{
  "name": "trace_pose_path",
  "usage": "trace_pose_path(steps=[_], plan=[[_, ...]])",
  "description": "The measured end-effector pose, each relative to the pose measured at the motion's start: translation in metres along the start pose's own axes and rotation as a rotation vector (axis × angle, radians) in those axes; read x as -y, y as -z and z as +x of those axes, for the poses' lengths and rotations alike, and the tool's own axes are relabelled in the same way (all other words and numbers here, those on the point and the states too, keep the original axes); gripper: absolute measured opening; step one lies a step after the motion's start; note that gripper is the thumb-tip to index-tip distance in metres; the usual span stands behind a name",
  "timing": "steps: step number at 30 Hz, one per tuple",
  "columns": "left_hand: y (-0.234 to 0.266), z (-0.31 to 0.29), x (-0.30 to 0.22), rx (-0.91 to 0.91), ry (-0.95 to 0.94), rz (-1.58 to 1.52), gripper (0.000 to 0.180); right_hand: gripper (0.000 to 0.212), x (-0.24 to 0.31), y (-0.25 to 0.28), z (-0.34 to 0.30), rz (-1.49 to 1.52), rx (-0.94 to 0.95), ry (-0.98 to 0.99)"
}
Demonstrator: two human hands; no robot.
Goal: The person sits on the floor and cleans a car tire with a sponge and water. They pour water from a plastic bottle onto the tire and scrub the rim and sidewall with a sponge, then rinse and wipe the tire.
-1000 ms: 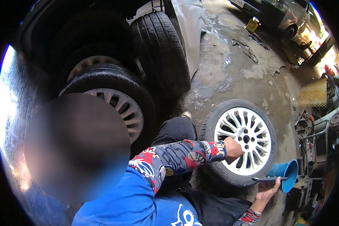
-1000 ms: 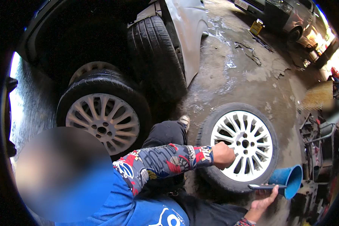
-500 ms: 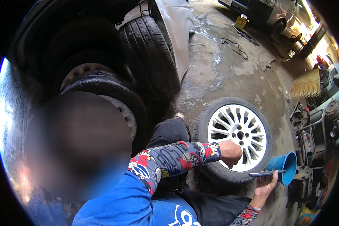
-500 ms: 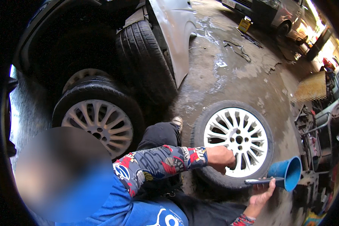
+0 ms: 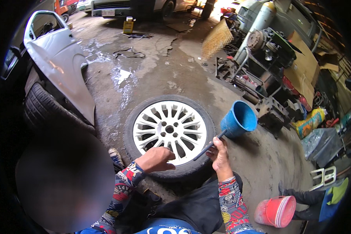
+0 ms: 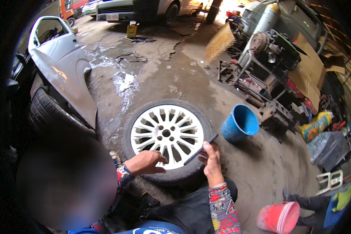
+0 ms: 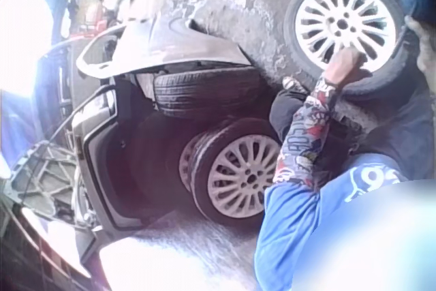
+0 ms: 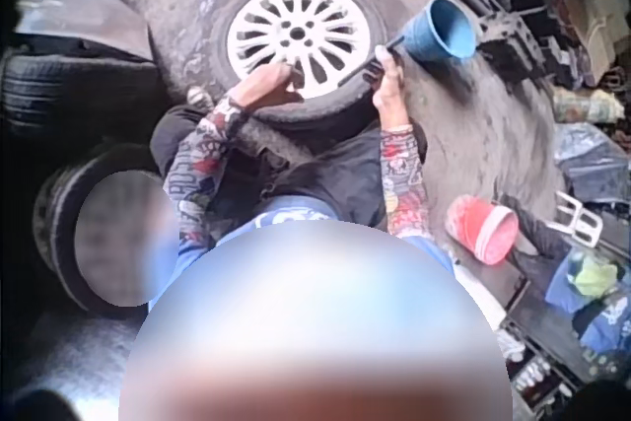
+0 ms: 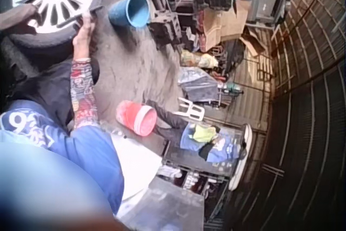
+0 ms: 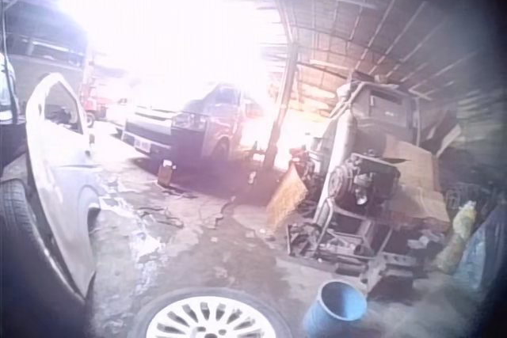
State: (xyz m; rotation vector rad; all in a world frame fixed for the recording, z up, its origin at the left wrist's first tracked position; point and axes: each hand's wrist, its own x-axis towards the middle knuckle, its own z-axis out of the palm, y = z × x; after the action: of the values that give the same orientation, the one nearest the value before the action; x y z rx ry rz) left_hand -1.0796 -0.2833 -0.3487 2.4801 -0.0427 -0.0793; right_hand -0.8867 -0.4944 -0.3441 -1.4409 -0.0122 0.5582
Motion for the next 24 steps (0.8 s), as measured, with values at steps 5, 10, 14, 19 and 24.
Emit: trace_pose_path(steps=[5, 10, 14, 19, 24], plan=[[-0.009, 0.012, 0.001, -0.09, -0.112, -0.13, 0.04, 0.058, 0.004, 0.002, -0.004, -0.065, 0.11, 0.066], [-0.021, 0.037, -0.014, -0.009, -0.097, -0.221, 0.046, 0.051, -0.003, 0.019, -0.004, 0.062, 0.207, 0.301], [-0.031, 0.056, -0.026, 0.035, -0.047, -0.302, 0.044, 0.053, -0.019, 0.026, 0.003, 0.17, 0.169, 0.401], [-0.039, 0.076, -0.031, 0.121, 0.072, -0.396, 0.028, 0.049, -0.038, 0.038, 0.016, 0.107, 0.016, 0.354], [-0.044, 0.082, -0.031, 0.127, 0.052, -0.373, 0.026, 0.045, -0.031, 0.053, 0.01, 0.079, 0.004, 0.189]])
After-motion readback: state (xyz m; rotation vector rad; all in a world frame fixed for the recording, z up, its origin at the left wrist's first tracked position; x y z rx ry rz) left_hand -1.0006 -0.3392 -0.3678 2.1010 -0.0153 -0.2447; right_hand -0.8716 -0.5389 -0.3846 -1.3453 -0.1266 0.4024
